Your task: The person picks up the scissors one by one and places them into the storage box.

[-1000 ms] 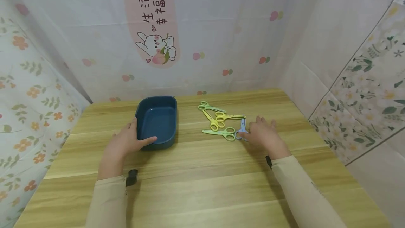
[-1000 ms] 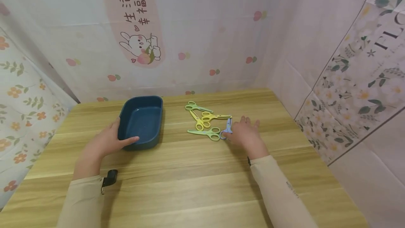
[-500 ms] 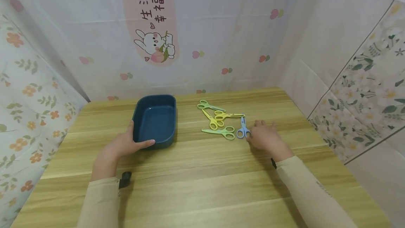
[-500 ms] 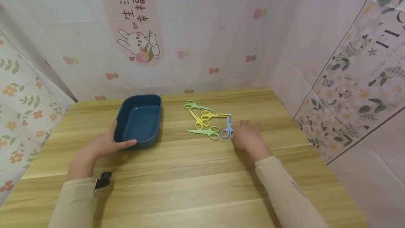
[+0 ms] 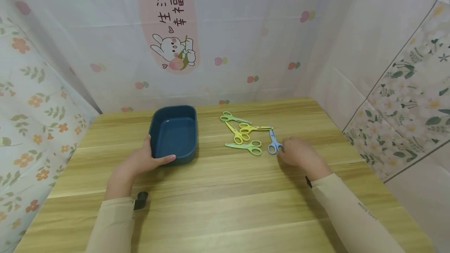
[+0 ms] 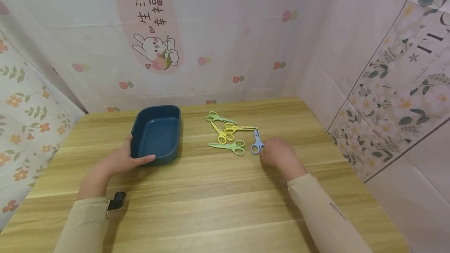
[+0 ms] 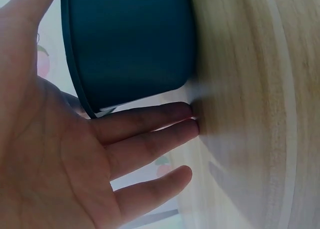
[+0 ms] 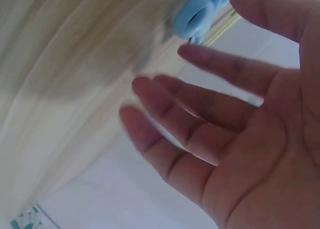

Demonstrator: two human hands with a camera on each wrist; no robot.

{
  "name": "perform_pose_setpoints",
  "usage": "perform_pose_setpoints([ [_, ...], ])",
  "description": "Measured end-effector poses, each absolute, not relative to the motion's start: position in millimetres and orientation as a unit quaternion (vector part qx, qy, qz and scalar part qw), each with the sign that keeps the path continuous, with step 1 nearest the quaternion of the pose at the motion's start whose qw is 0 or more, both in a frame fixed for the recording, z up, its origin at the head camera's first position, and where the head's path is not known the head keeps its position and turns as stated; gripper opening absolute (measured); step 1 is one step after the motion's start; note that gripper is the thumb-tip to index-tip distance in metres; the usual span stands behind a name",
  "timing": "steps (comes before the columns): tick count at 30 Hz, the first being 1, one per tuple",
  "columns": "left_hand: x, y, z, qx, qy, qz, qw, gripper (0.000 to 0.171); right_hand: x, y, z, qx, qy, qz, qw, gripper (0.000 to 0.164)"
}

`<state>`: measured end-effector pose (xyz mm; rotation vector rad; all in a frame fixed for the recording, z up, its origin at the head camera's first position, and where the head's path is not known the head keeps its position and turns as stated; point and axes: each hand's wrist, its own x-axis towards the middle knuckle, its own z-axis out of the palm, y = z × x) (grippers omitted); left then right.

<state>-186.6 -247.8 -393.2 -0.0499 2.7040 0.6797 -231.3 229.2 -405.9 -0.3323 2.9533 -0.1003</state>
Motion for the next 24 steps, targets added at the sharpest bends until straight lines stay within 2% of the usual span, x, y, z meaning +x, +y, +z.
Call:
perform_pose_setpoints([
  [6, -187.3, -248.5, -394.9, -0.020, 0.954, 0.247, 0.171, 0.139, -230.6, 214.7, -406.3, -0.091, 0.993, -0.044, 0.065, 0.046],
  [11, -189.0, -249.2, -396.4, -0.025, 0.954, 0.249, 0.166, 0.141, -232.4, 211.0, -409.7, -0.076, 0.995, -0.026, 0.058, 0.049],
  [24, -189.6, -252.5, -397.8, -0.031, 0.958, 0.238, 0.158, 0.144, -236.9, 212.6, -416.5, -0.054, 0.994, -0.020, 0.092, 0.051],
])
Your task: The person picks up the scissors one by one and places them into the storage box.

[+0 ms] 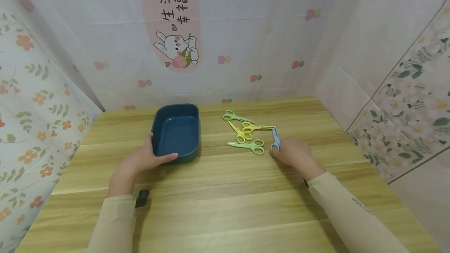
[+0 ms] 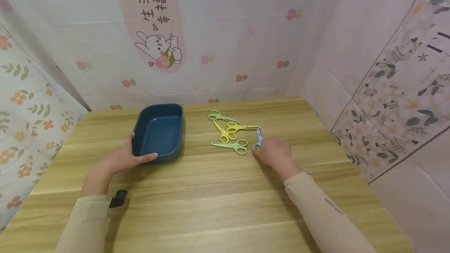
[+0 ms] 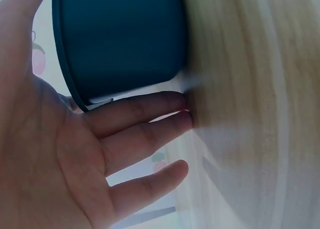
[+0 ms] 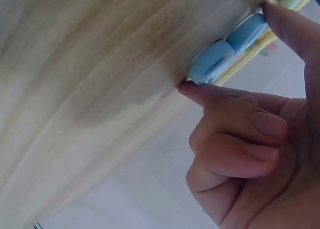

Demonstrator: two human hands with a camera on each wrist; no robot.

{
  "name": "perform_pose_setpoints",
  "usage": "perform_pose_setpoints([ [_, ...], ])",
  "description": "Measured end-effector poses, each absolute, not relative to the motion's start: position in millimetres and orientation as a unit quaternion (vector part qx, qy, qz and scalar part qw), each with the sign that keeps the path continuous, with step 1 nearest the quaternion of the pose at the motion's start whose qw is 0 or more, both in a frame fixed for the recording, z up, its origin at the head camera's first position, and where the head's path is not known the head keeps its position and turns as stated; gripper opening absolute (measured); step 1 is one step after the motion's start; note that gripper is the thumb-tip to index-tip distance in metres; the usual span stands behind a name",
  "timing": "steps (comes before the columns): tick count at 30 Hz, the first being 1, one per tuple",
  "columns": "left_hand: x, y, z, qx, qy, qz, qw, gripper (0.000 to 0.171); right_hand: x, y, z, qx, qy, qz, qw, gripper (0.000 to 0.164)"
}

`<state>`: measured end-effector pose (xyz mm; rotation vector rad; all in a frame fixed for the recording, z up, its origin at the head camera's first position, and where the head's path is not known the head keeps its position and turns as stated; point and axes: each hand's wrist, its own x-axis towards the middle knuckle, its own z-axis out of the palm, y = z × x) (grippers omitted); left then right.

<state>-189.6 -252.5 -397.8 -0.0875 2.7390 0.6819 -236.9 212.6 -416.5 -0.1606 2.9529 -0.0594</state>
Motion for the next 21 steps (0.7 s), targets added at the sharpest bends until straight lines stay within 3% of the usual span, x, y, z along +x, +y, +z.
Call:
perform_pose_setpoints([
  [14, -189.0, -264.1, -403.9, -0.019, 0.968, 0.211, 0.136, 0.130, -232.3, 220.8, -408.4, -0.014, 0.992, -0.057, 0.109, 0.036],
  [21, -190.1, -267.3, -404.8, -0.017, 0.974, 0.190, 0.126, 0.131, -226.7, 225.5, -382.6, -0.008, 0.996, -0.049, 0.069, 0.039],
])
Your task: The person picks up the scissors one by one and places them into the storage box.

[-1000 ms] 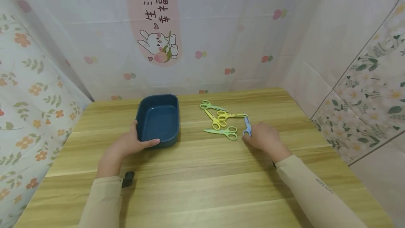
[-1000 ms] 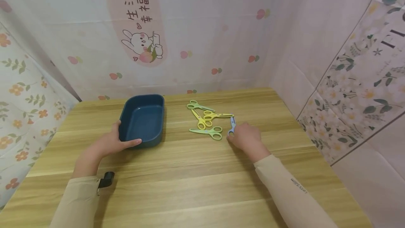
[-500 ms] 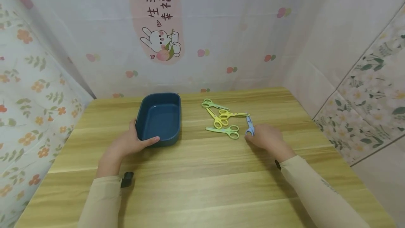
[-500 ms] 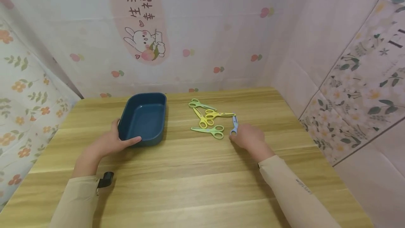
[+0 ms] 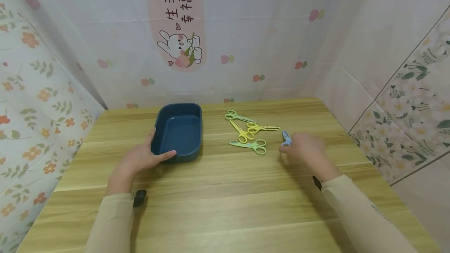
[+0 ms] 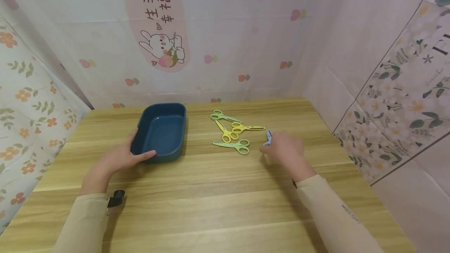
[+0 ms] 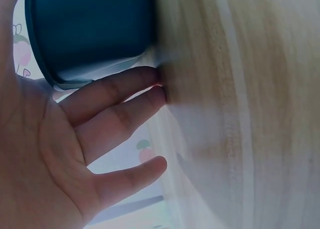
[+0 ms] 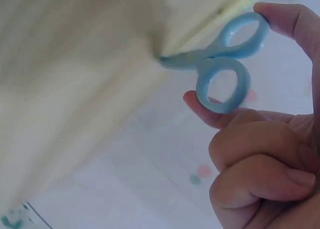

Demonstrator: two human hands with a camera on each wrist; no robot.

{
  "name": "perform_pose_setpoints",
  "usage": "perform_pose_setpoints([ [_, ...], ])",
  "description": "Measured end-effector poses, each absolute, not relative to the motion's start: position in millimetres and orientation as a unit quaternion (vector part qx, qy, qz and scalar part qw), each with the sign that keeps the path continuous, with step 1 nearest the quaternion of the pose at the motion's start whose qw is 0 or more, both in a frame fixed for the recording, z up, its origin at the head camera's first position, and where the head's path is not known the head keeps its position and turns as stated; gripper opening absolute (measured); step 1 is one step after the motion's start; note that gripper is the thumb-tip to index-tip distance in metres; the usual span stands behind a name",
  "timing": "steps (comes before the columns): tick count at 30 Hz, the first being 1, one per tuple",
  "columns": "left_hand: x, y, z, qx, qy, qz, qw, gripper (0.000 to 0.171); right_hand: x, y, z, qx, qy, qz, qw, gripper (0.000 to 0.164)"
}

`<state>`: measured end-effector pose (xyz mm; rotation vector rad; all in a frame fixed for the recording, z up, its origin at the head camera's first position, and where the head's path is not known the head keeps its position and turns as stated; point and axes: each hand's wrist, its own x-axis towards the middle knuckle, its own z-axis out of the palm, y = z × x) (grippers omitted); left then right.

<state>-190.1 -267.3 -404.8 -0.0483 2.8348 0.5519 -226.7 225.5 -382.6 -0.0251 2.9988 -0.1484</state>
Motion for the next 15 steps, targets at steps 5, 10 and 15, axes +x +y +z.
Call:
perform_pose_setpoints([
  [5, -189.7, -265.7, -403.6, -0.013, 0.978, 0.174, 0.115, 0.135, -220.0, 218.7, -354.3, -0.008, 0.998, -0.057, 0.026, 0.042],
  [10, -189.8, -263.1, -403.0, -0.017, 0.980, 0.167, 0.110, 0.140, -219.5, 199.5, -335.2, -0.019, 0.997, -0.068, -0.010, 0.042],
  [15, -192.1, -260.7, -404.2, -0.021, 0.980, 0.166, 0.108, 0.144, -225.3, 171.9, -324.9, -0.048, 0.995, -0.073, -0.039, 0.044],
])
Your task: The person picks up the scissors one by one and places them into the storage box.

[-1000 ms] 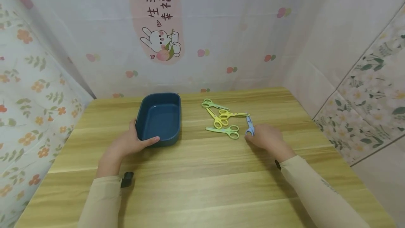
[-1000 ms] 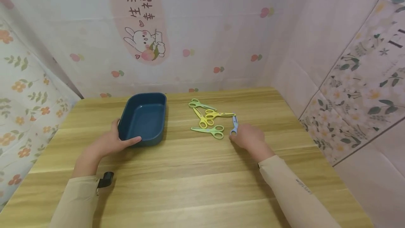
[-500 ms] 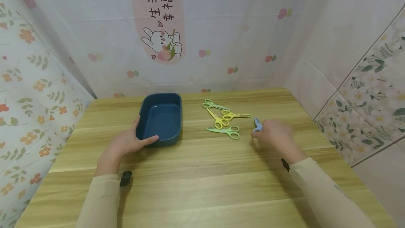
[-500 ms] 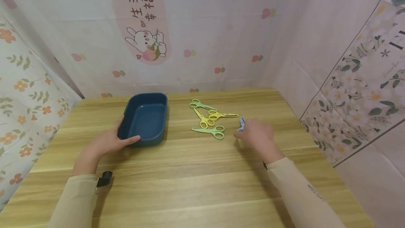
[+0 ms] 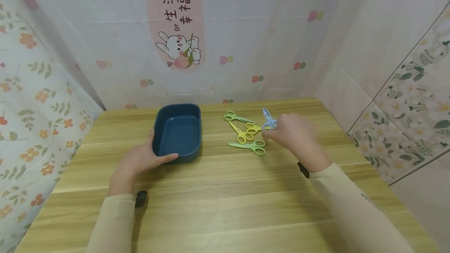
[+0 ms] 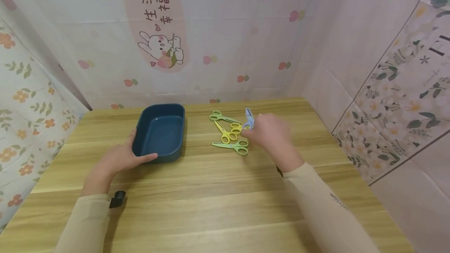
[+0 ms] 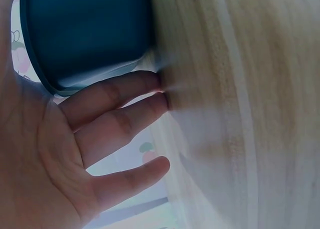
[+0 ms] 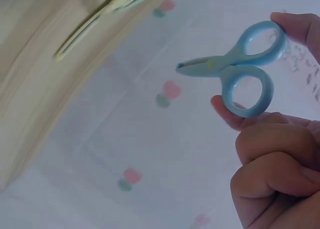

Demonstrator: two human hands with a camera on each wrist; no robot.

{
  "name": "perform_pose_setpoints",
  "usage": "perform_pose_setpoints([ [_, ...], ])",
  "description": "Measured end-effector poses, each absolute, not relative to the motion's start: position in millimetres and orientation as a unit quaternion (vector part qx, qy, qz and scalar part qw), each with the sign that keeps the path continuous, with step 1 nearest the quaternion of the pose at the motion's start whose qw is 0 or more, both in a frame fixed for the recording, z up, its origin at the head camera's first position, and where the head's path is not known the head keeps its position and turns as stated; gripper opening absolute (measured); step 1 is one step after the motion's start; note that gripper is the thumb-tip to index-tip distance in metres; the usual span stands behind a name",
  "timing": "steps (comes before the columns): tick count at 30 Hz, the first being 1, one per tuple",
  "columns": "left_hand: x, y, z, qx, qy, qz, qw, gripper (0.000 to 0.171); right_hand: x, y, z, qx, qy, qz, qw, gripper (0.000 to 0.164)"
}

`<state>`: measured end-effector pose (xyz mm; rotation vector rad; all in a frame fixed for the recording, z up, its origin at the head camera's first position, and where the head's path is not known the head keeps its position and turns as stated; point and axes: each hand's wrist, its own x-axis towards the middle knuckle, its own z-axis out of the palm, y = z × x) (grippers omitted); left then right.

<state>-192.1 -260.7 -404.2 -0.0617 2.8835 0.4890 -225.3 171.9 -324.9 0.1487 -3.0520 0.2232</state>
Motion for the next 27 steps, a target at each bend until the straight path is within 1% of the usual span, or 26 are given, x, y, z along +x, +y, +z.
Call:
perform_pose_setpoints([
  [5, -193.6, -261.3, -405.8, -0.021, 0.980, 0.167, 0.109, 0.145, -231.6, 144.3, -318.9, 0.073, -0.993, 0.088, 0.037, 0.041],
  [10, -194.3, -261.9, -404.5, -0.024, 0.979, 0.169, 0.115, 0.141, -237.7, 122.4, -315.3, 0.095, -0.990, 0.097, 0.037, 0.036],
  [18, -194.2, -259.3, -404.3, -0.026, 0.979, 0.165, 0.117, 0.138, -243.5, 97.4, -314.8, 0.123, -0.985, 0.116, 0.029, 0.038],
  [27, -195.1, -254.7, -404.2, -0.025, 0.979, 0.168, 0.109, 0.140, -248.3, 69.6, -323.7, 0.168, -0.978, 0.119, 0.024, 0.040],
])
